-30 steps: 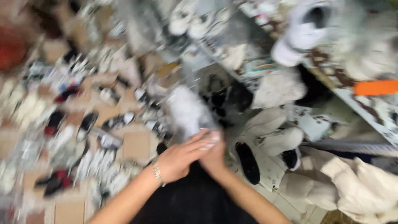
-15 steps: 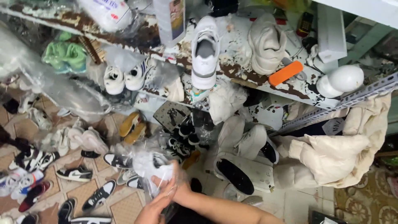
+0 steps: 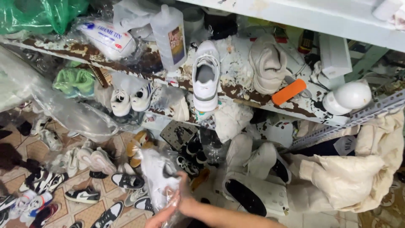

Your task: A person is applying a white substance to various white sneakers using a bottle with a sponge applicator to restore or clean them.

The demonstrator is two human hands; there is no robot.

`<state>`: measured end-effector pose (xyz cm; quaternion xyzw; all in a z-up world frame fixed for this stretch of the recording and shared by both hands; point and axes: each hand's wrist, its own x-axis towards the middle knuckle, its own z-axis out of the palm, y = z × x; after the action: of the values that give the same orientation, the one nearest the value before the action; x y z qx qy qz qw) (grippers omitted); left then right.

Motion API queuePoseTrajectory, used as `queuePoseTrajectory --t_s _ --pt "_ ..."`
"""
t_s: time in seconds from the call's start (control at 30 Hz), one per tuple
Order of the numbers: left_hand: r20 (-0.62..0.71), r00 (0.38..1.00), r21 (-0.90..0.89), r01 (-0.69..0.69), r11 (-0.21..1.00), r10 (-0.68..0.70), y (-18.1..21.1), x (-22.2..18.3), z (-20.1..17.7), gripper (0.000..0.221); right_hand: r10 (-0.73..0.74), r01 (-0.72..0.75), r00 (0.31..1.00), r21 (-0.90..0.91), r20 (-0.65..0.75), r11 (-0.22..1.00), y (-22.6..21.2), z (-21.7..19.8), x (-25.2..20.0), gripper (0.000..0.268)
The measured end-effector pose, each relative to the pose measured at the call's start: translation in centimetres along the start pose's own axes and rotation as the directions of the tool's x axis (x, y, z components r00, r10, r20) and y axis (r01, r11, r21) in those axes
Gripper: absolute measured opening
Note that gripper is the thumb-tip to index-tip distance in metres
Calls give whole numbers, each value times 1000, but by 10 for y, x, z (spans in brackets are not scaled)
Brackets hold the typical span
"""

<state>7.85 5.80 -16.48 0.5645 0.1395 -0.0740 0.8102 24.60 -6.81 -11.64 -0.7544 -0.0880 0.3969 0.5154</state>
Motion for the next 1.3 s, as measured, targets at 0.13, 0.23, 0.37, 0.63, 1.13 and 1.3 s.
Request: queuePoseTrajectory --t_s 0.13,0.23,0.37,0.63,1.13,1.3 --pt "-140 970 334 -144 931 200 38 -53 23 116 -15 148 934 -348 357 926 -26 -12 -10 99" --pt "-329 938 8 -116 993 112 133 -63 53 113 90 376 842 -698 532 610 -59 -18 -17 98" --pt "-222 947 19 -233 972 231 6 -81 -64 125 -454 807 559 -330 694 490 -79 -71 -22 44" --pt "-246 916 248 375 893 -317 3 -131 -66 66 -608 306 593 -551 -527 776 -259 -261 49 12" --pt "-562 777 79 -293 953 285 196 -5 82 63 -818 100 311 -839 -484 535 -250 -368 194 43" --pt "-443 814 602 -40 797 376 294 77 124 56 -921 477 105 -793 -376 378 -253 -367 173 15"
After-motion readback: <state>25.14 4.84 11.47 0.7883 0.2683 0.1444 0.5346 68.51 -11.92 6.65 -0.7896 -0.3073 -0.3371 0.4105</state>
